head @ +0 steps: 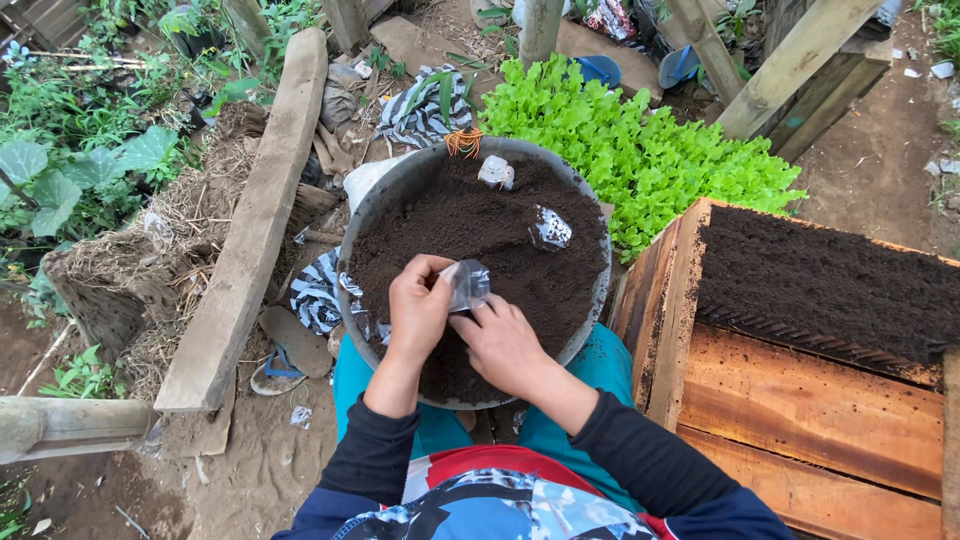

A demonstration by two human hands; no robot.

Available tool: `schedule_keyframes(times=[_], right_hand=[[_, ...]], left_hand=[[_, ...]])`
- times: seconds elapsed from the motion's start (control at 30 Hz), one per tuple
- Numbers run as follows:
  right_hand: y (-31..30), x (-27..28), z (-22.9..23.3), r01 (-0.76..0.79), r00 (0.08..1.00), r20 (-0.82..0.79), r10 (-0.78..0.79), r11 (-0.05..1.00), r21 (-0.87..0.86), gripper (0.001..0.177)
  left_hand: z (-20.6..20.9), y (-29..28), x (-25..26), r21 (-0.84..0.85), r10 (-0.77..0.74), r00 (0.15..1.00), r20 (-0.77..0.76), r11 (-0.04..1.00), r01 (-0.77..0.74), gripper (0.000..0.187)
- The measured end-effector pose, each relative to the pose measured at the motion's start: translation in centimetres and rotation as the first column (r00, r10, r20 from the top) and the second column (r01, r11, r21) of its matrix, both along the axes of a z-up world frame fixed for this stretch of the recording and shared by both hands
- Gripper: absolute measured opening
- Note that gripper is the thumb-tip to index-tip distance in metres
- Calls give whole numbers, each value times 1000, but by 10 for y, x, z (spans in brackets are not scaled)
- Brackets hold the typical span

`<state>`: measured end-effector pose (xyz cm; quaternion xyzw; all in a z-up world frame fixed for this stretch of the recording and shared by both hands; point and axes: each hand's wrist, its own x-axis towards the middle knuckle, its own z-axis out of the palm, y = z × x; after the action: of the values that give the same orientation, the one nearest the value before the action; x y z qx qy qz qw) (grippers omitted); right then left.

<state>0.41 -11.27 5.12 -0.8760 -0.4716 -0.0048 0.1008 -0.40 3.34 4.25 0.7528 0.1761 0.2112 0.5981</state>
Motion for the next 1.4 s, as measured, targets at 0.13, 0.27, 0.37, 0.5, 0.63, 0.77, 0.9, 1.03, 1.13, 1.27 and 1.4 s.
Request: schedule_keyframes(times=[0.13,0.27,0.37,0.5,0.63,0.77,0.9,1.03,1.13,1.27,1.4], right_hand=[[10,37,-41,189,980,-23,-197,963,-194,24],[14,55,-56,334,859,-359,-365,931,-148,37],[16,68,-96,521,531,-808,-255,851,74,44],[5,85,-106,899,17,-966,260,418,128,49],[4,87,-29,963,45,-864,502,207,171,59],[18,72,8,975,177,-818,547,17,222,40],[8,81,-28,951,304,-819,486,-99,295,27],[6,66,-10,929,355,-788,504,-98,356,30],[2,56,-4,915,369,-804,466,-30,403,35],[-13,36,13,768,574,-783,238,174,616,29],[-41,28,-7,326,944,-194,-266,686,650,29]], left_hand=[[16,1,-5,-49,-21,1000,11,999,21,22],[12,0,-11,87,-58,997,45,995,54,19],[14,1,-8,135,-90,995,51,987,83,14],[5,-1,-6,215,-111,990,-91,968,129,20],[14,-18,-8,292,-64,964,-257,946,140,26],[-20,-41,1,349,-108,946,-307,912,217,10],[-57,-47,11,108,-196,956,-220,969,224,15],[-56,-48,17,-9,-214,959,-186,976,217,20],[-58,-50,17,-63,-206,957,-206,978,197,19],[-43,-56,15,-183,-222,961,-163,964,192,20],[-42,-60,12,-293,-240,967,-81,933,207,22]])
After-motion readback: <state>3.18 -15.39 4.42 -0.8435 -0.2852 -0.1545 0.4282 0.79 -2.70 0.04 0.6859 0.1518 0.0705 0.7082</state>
